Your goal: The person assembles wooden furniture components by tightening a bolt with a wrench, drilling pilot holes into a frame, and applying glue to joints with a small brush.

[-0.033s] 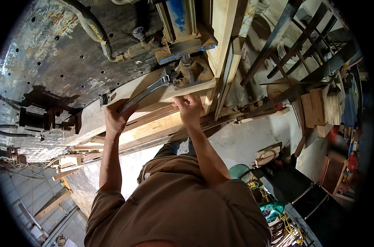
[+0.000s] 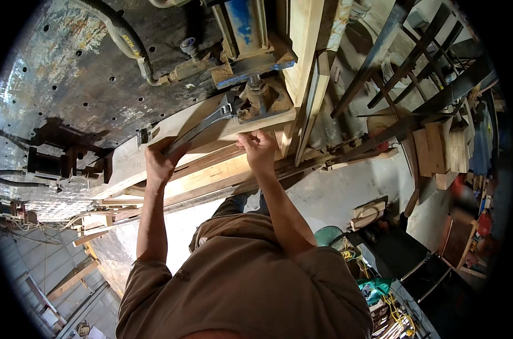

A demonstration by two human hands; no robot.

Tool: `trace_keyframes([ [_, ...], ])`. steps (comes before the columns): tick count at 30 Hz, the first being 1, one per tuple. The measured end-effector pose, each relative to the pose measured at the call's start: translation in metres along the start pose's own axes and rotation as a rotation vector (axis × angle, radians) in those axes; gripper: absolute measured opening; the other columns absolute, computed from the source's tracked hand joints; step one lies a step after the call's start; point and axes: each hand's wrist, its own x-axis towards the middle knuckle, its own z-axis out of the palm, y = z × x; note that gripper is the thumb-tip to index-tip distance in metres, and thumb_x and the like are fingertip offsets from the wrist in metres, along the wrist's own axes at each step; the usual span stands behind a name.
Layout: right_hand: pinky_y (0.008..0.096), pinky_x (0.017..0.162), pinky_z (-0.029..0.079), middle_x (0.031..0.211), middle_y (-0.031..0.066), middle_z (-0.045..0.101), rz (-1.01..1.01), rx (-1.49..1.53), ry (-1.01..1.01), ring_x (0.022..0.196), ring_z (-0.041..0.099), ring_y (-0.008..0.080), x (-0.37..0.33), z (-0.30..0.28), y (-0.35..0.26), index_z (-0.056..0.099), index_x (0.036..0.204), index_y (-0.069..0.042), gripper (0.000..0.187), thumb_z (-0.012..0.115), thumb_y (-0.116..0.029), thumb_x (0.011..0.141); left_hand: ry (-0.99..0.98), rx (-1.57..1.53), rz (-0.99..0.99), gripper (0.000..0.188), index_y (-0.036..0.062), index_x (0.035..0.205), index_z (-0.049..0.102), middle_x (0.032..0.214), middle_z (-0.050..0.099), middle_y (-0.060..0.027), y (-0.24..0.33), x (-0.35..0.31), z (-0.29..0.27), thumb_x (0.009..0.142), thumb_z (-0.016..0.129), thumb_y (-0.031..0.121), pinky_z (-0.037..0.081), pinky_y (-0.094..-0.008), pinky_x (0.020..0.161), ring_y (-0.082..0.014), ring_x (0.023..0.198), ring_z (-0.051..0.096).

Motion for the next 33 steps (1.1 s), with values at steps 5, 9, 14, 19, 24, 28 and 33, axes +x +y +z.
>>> trace_keyframes([
  [5, 0.0222, 0.060, 0.053, 0.074, 0.0081, 0.068, 0.010, 0.135, 0.025, 0.064, 0.065, 0.0106, 0.004, -0.001, 0.015, 0.060, 0.078, 0.003, 0.014, 0.072, -0.004, 0.082, 0.076, -0.194, 0.091, 0.027, -0.0053, 0.087, 0.071, 0.065, 0.063, -0.0080, 0.003, -0.001, 0.012, 0.076, 0.076, 0.018, 0.041, -0.0267, 0.055, -0.0096, 0.060, 0.051],
  [9, 0.0223, 0.062, 0.052, 0.074, 0.0020, 0.063, -0.097, 0.005, -0.076, 0.067, 0.059, 0.0078, 0.000, -0.007, 0.015, 0.063, 0.085, 0.002, 0.011, 0.069, -0.007, 0.086, 0.082, -0.021, 0.013, 0.027, -0.0045, 0.084, 0.070, 0.060, 0.058, -0.0057, 0.003, -0.004, 0.011, 0.076, 0.076, 0.021, 0.038, -0.0270, 0.052, -0.0087, 0.057, 0.047],
  [14, 0.0211, 0.057, 0.048, 0.075, 0.0008, 0.064, -0.060, -0.088, -0.118, 0.063, 0.056, 0.0060, 0.014, -0.024, 0.004, 0.066, 0.086, 0.003, 0.011, 0.071, -0.007, 0.085, 0.067, 0.013, 0.005, 0.028, -0.0040, 0.082, 0.071, 0.061, 0.060, -0.0050, -0.001, -0.002, 0.009, 0.076, 0.076, 0.023, 0.038, -0.0270, 0.053, -0.0085, 0.058, 0.048],
  [19, 0.0205, 0.055, 0.049, 0.071, 0.0040, 0.067, 0.023, -0.134, -0.089, 0.062, 0.061, 0.0079, 0.018, -0.024, 0.003, 0.068, 0.083, 0.004, 0.015, 0.072, -0.010, 0.084, 0.064, -0.058, 0.001, 0.030, -0.0045, 0.082, 0.071, 0.061, 0.063, -0.0104, 0.000, -0.004, 0.012, 0.074, 0.078, 0.023, 0.042, -0.0296, 0.052, -0.0112, 0.054, 0.051],
  [24, 0.0226, 0.058, 0.051, 0.070, 0.0047, 0.067, -0.093, -0.064, -0.109, 0.064, 0.063, 0.0095, 0.001, -0.028, 0.004, 0.067, 0.084, 0.005, 0.020, 0.072, -0.014, 0.085, 0.087, -0.026, 0.066, 0.032, -0.0030, 0.083, 0.072, 0.060, 0.061, -0.0084, -0.003, -0.010, 0.011, 0.075, 0.076, 0.027, 0.042, -0.0282, 0.054, -0.0101, 0.057, 0.052],
  [28, 0.0228, 0.057, 0.050, 0.067, 0.0055, 0.066, 0.026, -0.293, -0.166, 0.063, 0.061, 0.0085, -0.019, -0.041, 0.010, 0.066, 0.082, 0.003, 0.023, 0.070, -0.019, 0.085, 0.085, -0.128, 0.141, 0.030, -0.0036, 0.092, 0.070, 0.077, 0.068, -0.0093, -0.015, -0.010, 0.009, 0.075, 0.075, 0.021, 0.046, -0.0269, 0.064, -0.0116, 0.069, 0.059],
  [33, 0.0232, 0.058, 0.050, 0.068, 0.0034, 0.066, 0.098, -0.346, -0.186, 0.063, 0.060, 0.0080, -0.034, -0.052, 0.012, 0.068, 0.083, 0.001, 0.022, 0.066, -0.021, 0.087, 0.046, -0.159, 0.081, 0.032, -0.0042, 0.096, 0.069, 0.084, 0.069, -0.0096, -0.025, -0.007, 0.004, 0.076, 0.078, 0.019, 0.048, -0.0270, 0.067, -0.0126, 0.074, 0.062],
])
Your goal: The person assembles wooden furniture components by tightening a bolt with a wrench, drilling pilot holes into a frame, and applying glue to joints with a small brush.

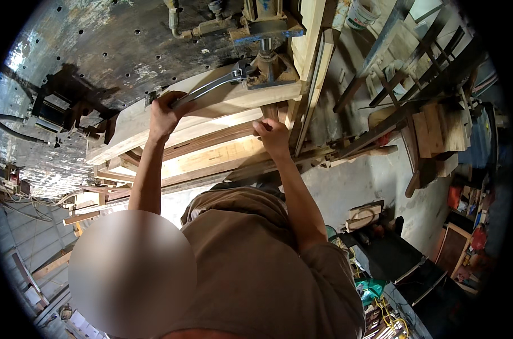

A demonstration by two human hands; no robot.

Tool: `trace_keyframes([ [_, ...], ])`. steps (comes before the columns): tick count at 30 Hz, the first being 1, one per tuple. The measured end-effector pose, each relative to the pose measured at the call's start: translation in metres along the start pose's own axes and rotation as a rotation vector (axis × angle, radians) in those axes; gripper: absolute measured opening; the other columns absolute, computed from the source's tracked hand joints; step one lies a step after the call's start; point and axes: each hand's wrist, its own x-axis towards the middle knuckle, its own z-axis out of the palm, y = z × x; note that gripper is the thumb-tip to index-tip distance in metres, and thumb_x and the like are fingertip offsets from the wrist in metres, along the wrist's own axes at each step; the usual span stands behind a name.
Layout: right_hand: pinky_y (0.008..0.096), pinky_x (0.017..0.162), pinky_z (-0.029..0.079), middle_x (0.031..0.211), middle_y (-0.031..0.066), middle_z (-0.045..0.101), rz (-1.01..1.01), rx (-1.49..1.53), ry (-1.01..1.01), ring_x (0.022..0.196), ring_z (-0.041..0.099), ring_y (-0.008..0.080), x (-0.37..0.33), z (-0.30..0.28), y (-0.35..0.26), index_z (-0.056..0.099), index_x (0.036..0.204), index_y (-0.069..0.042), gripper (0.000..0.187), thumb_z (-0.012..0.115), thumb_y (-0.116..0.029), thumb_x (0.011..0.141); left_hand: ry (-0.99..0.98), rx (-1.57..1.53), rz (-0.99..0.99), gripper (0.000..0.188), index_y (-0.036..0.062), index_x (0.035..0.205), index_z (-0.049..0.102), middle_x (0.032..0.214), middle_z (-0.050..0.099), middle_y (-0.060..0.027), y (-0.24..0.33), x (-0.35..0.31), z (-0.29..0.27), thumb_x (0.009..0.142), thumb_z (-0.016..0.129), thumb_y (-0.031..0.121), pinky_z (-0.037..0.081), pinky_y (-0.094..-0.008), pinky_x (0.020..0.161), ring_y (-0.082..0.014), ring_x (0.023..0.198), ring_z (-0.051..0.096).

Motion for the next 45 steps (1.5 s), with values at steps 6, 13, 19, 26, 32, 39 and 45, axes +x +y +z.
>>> trace_keyframes([
  [6, 0.0241, 0.059, 0.050, 0.070, 0.0034, 0.066, 0.036, 0.018, -0.004, 0.064, 0.061, 0.0083, -0.006, -0.004, -0.009, 0.068, 0.084, 0.001, 0.023, 0.065, -0.022, 0.088, 0.025, -0.008, 0.117, 0.028, 0.0002, 0.090, 0.072, 0.069, 0.068, -0.0106, 0.000, 0.004, -0.001, 0.076, 0.078, 0.024, 0.049, -0.0290, 0.060, -0.0130, 0.061, 0.061],
  [13, 0.0254, 0.057, 0.047, 0.069, 0.0048, 0.064, -0.021, 0.050, 0.009, 0.062, 0.059, 0.0095, -0.013, 0.005, -0.008, 0.065, 0.082, 0.002, 0.024, 0.063, -0.020, 0.091, -0.024, -0.062, 0.043, 0.029, -0.0002, 0.089, 0.071, 0.065, 0.064, -0.0075, -0.015, 0.006, 0.005, 0.076, 0.079, 0.024, 0.045, -0.0277, 0.056, -0.0098, 0.058, 0.053],
  [19, 0.0268, 0.057, 0.050, 0.068, 0.0074, 0.065, 0.046, 0.021, 0.103, 0.063, 0.062, 0.0121, -0.015, -0.011, -0.008, 0.065, 0.081, 0.003, 0.028, 0.064, -0.023, 0.091, -0.003, -0.183, 0.065, 0.023, -0.0037, 0.087, 0.070, 0.071, 0.065, -0.0018, -0.025, 0.005, 0.010, 0.078, 0.079, 0.016, 0.043, -0.0240, 0.058, -0.0077, 0.064, 0.052],
  [26, 0.0260, 0.056, 0.050, 0.069, 0.0065, 0.066, 0.113, 0.008, 0.101, 0.062, 0.062, 0.0116, -0.021, -0.013, -0.001, 0.065, 0.080, 0.002, 0.027, 0.063, -0.023, 0.091, 0.013, -0.219, 0.034, 0.026, -0.0043, 0.088, 0.070, 0.075, 0.067, -0.0035, -0.019, 0.002, 0.010, 0.075, 0.081, 0.016, 0.046, -0.0235, 0.063, -0.0083, 0.067, 0.056],
  [32, 0.0262, 0.057, 0.049, 0.069, 0.0054, 0.065, 0.160, 0.055, 0.077, 0.062, 0.062, 0.0116, -0.036, -0.009, 0.010, 0.066, 0.084, 0.002, 0.022, 0.065, -0.019, 0.090, 0.045, -0.016, 0.177, 0.026, -0.0002, 0.087, 0.072, 0.067, 0.066, -0.0057, -0.022, 0.004, 0.009, 0.076, 0.080, 0.022, 0.045, -0.0252, 0.056, -0.0086, 0.059, 0.054],
  [39, 0.0253, 0.057, 0.045, 0.070, 0.0059, 0.065, 0.137, -0.078, 0.060, 0.061, 0.058, 0.0103, -0.045, -0.019, 0.022, 0.065, 0.083, 0.003, 0.023, 0.063, -0.019, 0.091, 0.024, -0.218, 0.089, 0.025, -0.0033, 0.090, 0.071, 0.072, 0.068, -0.0049, -0.013, -0.005, -0.009, 0.076, 0.080, 0.016, 0.046, -0.0235, 0.059, -0.0073, 0.065, 0.055],
  [45, 0.0272, 0.057, 0.044, 0.071, 0.0067, 0.065, 0.159, -0.130, 0.081, 0.060, 0.056, 0.0114, -0.057, -0.026, 0.033, 0.066, 0.085, 0.001, 0.021, 0.062, -0.019, 0.090, 0.050, -0.169, 0.008, 0.030, -0.0047, 0.097, 0.071, 0.089, 0.072, -0.0148, -0.033, -0.030, -0.033, 0.077, 0.078, 0.016, 0.055, -0.0324, 0.076, -0.0188, 0.082, 0.068],
])
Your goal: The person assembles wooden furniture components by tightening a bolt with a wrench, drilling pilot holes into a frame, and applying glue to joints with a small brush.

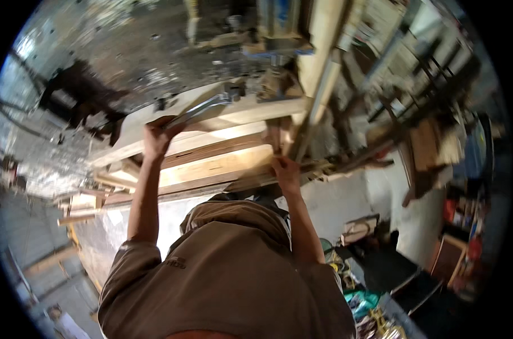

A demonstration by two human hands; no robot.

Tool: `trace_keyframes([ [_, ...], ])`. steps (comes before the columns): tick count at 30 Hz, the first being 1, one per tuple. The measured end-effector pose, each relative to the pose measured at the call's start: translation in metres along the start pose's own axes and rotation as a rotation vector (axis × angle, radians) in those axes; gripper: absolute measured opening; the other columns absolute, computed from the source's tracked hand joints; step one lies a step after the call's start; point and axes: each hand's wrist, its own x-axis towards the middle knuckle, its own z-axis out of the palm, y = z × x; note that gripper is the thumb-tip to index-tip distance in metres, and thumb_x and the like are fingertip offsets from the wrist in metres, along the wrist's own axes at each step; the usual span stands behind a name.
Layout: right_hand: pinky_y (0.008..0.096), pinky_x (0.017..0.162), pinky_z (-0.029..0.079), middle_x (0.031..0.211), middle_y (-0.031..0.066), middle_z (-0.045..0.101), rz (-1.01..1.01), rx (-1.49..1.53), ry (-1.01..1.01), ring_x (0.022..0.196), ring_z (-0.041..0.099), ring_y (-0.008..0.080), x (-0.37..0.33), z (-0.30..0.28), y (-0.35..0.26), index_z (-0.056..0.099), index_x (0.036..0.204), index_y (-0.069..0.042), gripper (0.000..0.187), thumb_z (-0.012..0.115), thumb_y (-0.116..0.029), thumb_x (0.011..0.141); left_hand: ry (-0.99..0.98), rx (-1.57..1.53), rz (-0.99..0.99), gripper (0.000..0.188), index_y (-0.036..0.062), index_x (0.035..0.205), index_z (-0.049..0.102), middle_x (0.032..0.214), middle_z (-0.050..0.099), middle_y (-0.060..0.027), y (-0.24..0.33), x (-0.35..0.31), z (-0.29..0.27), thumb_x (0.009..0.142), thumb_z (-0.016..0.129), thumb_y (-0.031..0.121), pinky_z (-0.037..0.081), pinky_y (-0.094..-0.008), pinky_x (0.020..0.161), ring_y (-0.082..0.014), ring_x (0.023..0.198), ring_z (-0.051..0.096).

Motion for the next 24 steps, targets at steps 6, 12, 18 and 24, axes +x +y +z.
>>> trace_keyframes([
  [6, 0.0266, 0.057, 0.041, 0.069, 0.0038, 0.062, -0.020, 0.096, -0.143, 0.060, 0.052, 0.0097, -0.010, 0.022, -0.013, 0.063, 0.083, -0.001, 0.022, 0.060, -0.020, 0.093, 0.125, 0.320, -0.081, 0.045, 0.0080, 0.102, 0.073, 0.092, 0.071, -0.0140, -0.014, 0.003, -0.010, 0.070, 0.080, 0.038, 0.054, -0.0351, 0.078, -0.0267, 0.082, 0.069],
  [12, 0.0315, 0.066, 0.051, 0.076, 0.0085, 0.067, -0.221, -0.054, -0.283, 0.070, 0.063, 0.0150, -0.023, 0.062, -0.060, 0.065, 0.089, 0.002, 0.017, 0.060, -0.013, 0.092, 0.231, 0.080, -0.057, 0.031, 0.0012, 0.092, 0.072, 0.080, 0.069, -0.0186, -0.006, -0.011, -0.001, 0.075, 0.077, 0.026, 0.053, -0.0358, 0.066, -0.0277, 0.072, 0.067],
  [18, 0.0301, 0.087, 0.047, 0.120, 0.0115, 0.057, 0.027, 0.678, -0.554, 0.107, 0.056, 0.0179, -0.016, 0.128, -0.125, 0.054, 0.124, 0.003, 0.037, 0.048, -0.024, 0.099, 0.282, -0.559, -0.234, 0.020, -0.0057, 0.088, 0.068, 0.072, 0.066, -0.0079, -0.006, -0.041, 0.016, 0.085, 0.067, 0.014, 0.045, -0.0272, 0.054, -0.0120, 0.060, 0.056],
  [24, 0.0317, 0.092, 0.043, 0.111, 0.0106, 0.060, -0.205, 0.409, -0.522, 0.101, 0.056, 0.0191, -0.035, 0.168, -0.142, 0.052, 0.116, 0.000, 0.025, 0.048, -0.016, 0.097, 0.094, -1.227, -0.503, 0.018, 0.0064, 0.092, 0.061, 0.063, 0.042, 0.0049, -0.012, -0.097, 0.018, 0.098, 0.053, 0.022, 0.021, -0.0229, 0.042, -0.0053, 0.047, 0.029],
])
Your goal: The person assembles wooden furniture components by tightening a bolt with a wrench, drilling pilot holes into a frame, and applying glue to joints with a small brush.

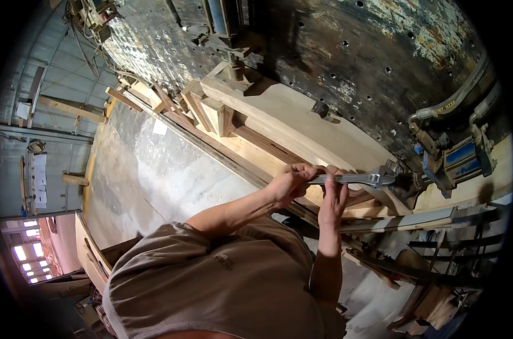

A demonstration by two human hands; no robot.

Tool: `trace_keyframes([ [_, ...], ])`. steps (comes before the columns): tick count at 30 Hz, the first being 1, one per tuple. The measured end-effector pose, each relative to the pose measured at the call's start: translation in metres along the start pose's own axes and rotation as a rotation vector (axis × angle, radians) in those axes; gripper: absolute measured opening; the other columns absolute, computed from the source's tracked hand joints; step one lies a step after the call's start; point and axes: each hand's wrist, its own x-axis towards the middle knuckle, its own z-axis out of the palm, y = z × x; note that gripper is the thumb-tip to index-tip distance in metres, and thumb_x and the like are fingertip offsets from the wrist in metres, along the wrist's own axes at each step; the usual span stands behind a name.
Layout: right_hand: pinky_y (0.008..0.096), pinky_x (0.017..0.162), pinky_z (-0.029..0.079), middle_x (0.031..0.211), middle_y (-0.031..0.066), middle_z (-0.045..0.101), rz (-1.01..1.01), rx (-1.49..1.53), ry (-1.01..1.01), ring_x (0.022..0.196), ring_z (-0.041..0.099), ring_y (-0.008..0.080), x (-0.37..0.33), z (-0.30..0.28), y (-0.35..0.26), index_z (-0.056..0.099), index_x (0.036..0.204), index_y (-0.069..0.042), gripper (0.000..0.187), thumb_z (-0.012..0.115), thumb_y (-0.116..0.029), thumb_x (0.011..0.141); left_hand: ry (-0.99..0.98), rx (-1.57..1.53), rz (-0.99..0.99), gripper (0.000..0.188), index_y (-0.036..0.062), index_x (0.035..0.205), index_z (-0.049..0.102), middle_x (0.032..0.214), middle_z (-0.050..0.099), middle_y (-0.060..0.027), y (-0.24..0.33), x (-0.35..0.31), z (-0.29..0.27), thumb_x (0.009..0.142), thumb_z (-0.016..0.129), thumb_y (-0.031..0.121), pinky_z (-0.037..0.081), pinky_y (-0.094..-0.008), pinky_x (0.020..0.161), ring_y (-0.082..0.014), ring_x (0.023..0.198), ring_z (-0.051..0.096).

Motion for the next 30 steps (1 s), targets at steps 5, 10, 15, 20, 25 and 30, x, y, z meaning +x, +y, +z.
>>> trace_keyframes([
  [5, 0.0312, 0.067, 0.050, 0.080, 0.0085, 0.060, -0.175, -0.239, -0.240, 0.072, 0.060, 0.0168, -0.007, 0.000, -0.001, 0.046, 0.105, 0.000, 0.016, 0.038, -0.013, 0.100, 0.050, 0.285, -0.022, 0.031, 0.0032, 0.092, 0.061, 0.068, 0.050, 0.0009, -0.031, -0.028, -0.023, 0.093, 0.059, 0.035, 0.033, -0.0253, 0.050, -0.0090, 0.057, 0.042],
  [10, 0.0320, 0.056, 0.045, 0.063, 0.0115, 0.057, -0.336, -0.791, -0.143, 0.056, 0.055, 0.0223, -0.002, -0.013, -0.031, 0.053, 0.096, 0.001, 0.012, 0.051, -0.010, 0.093, 0.379, 1.036, 0.220, 0.039, -0.0011, 0.090, 0.065, 0.083, 0.065, -0.0103, -0.028, -0.055, -0.063, 0.085, 0.069, 0.038, 0.049, -0.0327, 0.073, -0.0171, 0.079, 0.060],
  [15, 0.0398, 0.062, 0.049, 0.080, 0.0171, 0.064, -0.668, -1.046, -0.226, 0.070, 0.063, 0.0315, 0.008, 0.014, -0.046, 0.057, 0.120, -0.003, 0.038, 0.063, -0.007, 0.083, 0.750, 1.305, 0.510, 0.045, 0.0057, 0.096, 0.066, 0.083, 0.062, -0.0084, 0.048, -0.054, -0.115, 0.072, 0.081, 0.041, 0.050, -0.0331, 0.068, -0.0198, 0.077, 0.061],
  [20, 0.0448, 0.065, 0.051, 0.082, 0.0250, 0.062, -0.545, -1.449, -0.333, 0.073, 0.064, 0.0369, 0.027, 0.076, -0.047, 0.052, 0.132, -0.012, 0.048, 0.053, -0.001, 0.085, 0.883, 1.519, 0.872, 0.067, 0.0069, 0.115, 0.060, 0.108, 0.059, -0.0113, 0.154, -0.026, -0.157, 0.061, 0.085, 0.039, 0.051, -0.0390, 0.079, -0.0288, 0.095, 0.062],
  [25, 0.0456, 0.065, 0.051, 0.081, 0.0266, 0.061, -0.517, -1.594, -0.281, 0.074, 0.064, 0.0382, 0.064, 0.164, -0.036, 0.053, 0.132, -0.015, 0.051, 0.046, 0.001, 0.084, 0.672, 1.672, 0.908, 0.080, 0.0067, 0.127, 0.054, 0.129, 0.053, -0.0146, 0.241, 0.005, -0.195, 0.061, 0.085, 0.041, 0.048, -0.0416, 0.092, -0.0347, 0.113, 0.056],
  [30, 0.0453, 0.065, 0.051, 0.080, 0.0251, 0.061, -0.416, -1.654, -0.258, 0.072, 0.064, 0.0371, 0.073, 0.211, -0.028, 0.054, 0.132, -0.015, 0.051, 0.045, 0.002, 0.084, 0.444, 1.704, 0.850, 0.078, 0.0135, 0.129, 0.054, 0.104, 0.068, -0.0149, 0.283, 0.023, -0.210, 0.063, 0.083, 0.041, 0.052, -0.0376, 0.080, -0.0313, 0.092, 0.066],
])
